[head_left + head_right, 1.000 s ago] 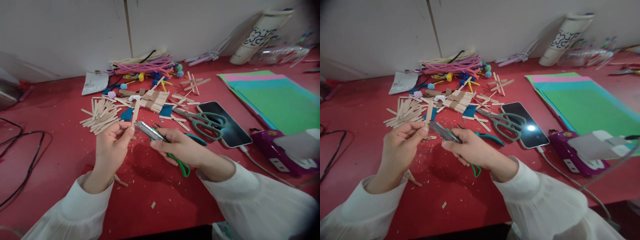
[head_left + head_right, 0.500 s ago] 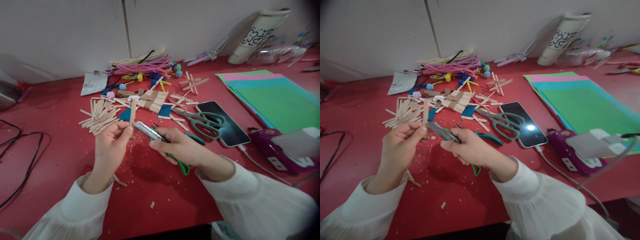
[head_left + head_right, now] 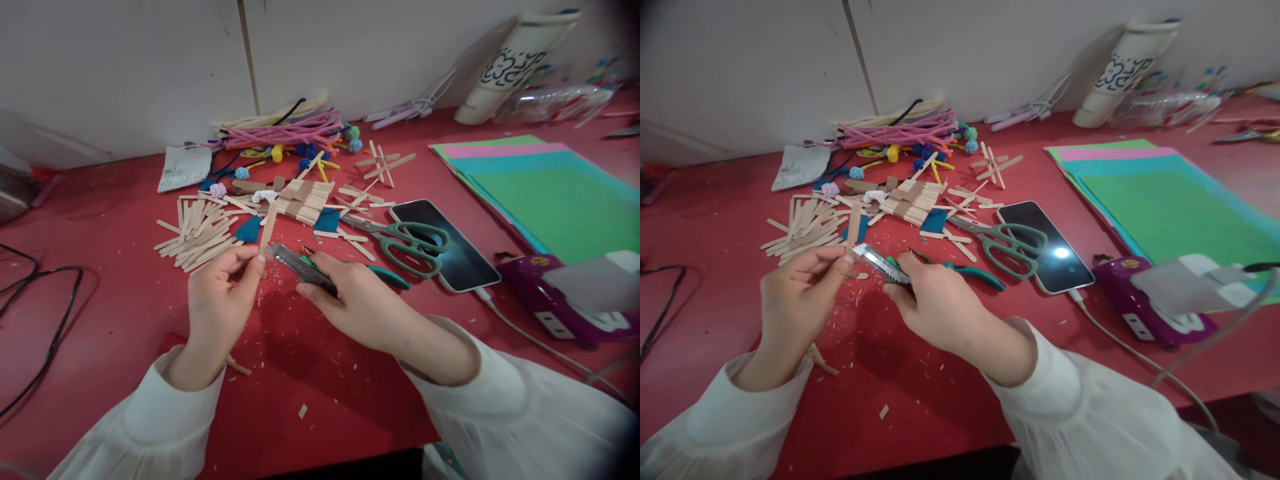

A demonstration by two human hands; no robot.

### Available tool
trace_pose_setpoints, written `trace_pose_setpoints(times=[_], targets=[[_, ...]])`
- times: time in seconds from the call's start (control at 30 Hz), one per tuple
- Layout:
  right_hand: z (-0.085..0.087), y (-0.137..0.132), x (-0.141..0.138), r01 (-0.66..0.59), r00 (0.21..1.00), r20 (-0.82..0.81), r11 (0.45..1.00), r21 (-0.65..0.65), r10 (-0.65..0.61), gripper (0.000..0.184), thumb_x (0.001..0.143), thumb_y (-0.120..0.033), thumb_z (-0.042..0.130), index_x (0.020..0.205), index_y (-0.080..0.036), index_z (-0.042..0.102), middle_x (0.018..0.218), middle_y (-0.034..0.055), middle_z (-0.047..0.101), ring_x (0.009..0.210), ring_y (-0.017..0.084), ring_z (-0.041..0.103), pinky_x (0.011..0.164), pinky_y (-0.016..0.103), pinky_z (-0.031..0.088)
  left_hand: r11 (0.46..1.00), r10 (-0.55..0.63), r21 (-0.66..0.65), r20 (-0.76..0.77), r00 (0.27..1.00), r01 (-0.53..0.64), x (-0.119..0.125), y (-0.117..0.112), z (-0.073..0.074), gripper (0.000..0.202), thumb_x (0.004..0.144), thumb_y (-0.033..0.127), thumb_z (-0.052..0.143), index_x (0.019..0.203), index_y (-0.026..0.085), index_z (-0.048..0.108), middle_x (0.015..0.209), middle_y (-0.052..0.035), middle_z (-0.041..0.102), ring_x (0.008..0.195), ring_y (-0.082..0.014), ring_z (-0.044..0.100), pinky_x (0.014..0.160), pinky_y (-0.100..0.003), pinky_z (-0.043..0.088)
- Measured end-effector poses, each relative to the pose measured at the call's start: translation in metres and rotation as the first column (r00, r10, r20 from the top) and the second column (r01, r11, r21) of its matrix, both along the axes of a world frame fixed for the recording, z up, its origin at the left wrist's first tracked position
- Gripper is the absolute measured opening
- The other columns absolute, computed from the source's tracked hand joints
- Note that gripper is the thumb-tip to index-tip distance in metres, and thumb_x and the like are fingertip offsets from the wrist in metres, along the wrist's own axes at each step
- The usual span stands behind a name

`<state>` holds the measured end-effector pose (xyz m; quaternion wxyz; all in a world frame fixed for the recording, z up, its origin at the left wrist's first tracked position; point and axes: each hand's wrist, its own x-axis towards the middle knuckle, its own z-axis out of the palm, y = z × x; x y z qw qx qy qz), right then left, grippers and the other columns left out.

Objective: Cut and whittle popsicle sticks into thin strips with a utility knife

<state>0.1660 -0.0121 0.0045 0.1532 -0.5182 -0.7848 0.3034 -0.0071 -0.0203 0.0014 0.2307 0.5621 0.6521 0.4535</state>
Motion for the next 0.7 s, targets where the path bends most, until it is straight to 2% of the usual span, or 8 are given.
trace_pose_setpoints(times=[0.1,0.23,0.37,0.5,0.57,0.63,0.7], targets=[[0.0016,-0.0034,-0.0019,-0.020,0.985,0.171,0.998,0.065,0.009,0.020,0.087,-0.026,0.045,0.103,-0.014,0.049,0.069,0.0049,0.060,0.055,0.018,0.053,0.050,0.028,0.022,0.998,-0.046,-0.035,0.009,0.999,0.046,-0.0007,-0.0013,-0.0016,0.009,0.076,0.027,0.061,0.079,0.020,0.067,0.074,-0.0001,0.074,0.069,-0.0140,0.069,0.068,-0.023,0.054],[0.0003,-0.0042,-0.0035,-0.032,0.984,0.176,0.998,0.046,0.023,0.020,0.087,-0.024,0.044,0.103,-0.013,0.048,0.072,0.0071,0.062,0.058,0.020,0.054,0.051,0.028,0.022,0.994,-0.065,-0.089,0.074,0.995,0.071,0.0005,-0.0021,-0.0022,0.011,0.076,0.029,0.061,0.078,0.019,0.064,0.072,-0.0007,0.073,0.063,-0.0139,0.067,0.062,-0.023,0.053],[-0.0036,-0.0002,-0.0026,-0.013,1.000,-0.013,0.997,-0.079,0.012,0.009,0.086,-0.027,0.048,0.088,-0.018,0.045,0.065,0.0002,0.053,0.054,0.014,0.047,0.050,0.026,0.027,0.992,-0.038,-0.115,0.066,0.997,0.045,0.0009,-0.0013,-0.0015,0.011,0.075,0.030,0.062,0.075,0.019,0.064,0.067,0.0006,0.071,0.060,-0.0132,0.065,0.060,-0.022,0.050],[-0.0072,0.0032,-0.0025,-0.041,0.968,-0.252,0.975,-0.218,-0.016,0.022,0.085,-0.031,0.052,0.070,-0.022,0.037,0.054,-0.0062,0.041,0.046,0.009,0.039,0.046,0.024,0.029,0.993,-0.007,-0.117,0.034,0.999,0.011,0.0003,0.0001,-0.0008,0.011,0.073,0.030,0.062,0.074,0.019,0.065,0.061,0.0020,0.067,0.057,-0.0131,0.063,0.058,-0.022,0.048],[-0.0071,0.0038,-0.0031,-0.070,0.934,-0.353,0.937,-0.342,-0.059,0.026,0.085,-0.032,0.051,0.068,-0.023,0.034,0.048,-0.0091,0.037,0.040,0.008,0.037,0.042,0.022,0.028,0.994,-0.003,-0.109,0.052,0.999,0.009,0.0007,0.0007,-0.0003,0.010,0.072,0.029,0.062,0.073,0.019,0.064,0.061,0.0021,0.067,0.057,-0.0127,0.063,0.060,-0.022,0.049],[-0.0061,0.0042,-0.0035,-0.111,0.896,-0.428,0.874,-0.473,-0.118,0.026,0.086,-0.032,0.050,0.068,-0.023,0.034,0.044,-0.0112,0.035,0.034,0.006,0.035,0.037,0.021,0.027,0.994,0.009,-0.111,0.093,0.996,0.002,0.0016,0.0014,0.0006,0.009,0.071,0.027,0.062,0.072,0.019,0.064,0.060,0.0019,0.067,0.057,-0.0128,0.063,0.060,-0.023,0.050],[-0.0056,0.0048,-0.0032,-0.157,0.862,-0.483,0.825,-0.543,-0.154,0.025,0.087,-0.031,0.050,0.069,-0.023,0.034,0.043,-0.0117,0.037,0.032,0.005,0.036,0.035,0.019,0.027,0.993,0.023,-0.120,0.133,0.991,-0.007,0.0023,0.0020,0.0015,0.009,0.069,0.027,0.063,0.073,0.019,0.064,0.060,0.0016,0.067,0.056,-0.0132,0.063,0.059,-0.023,0.051]])
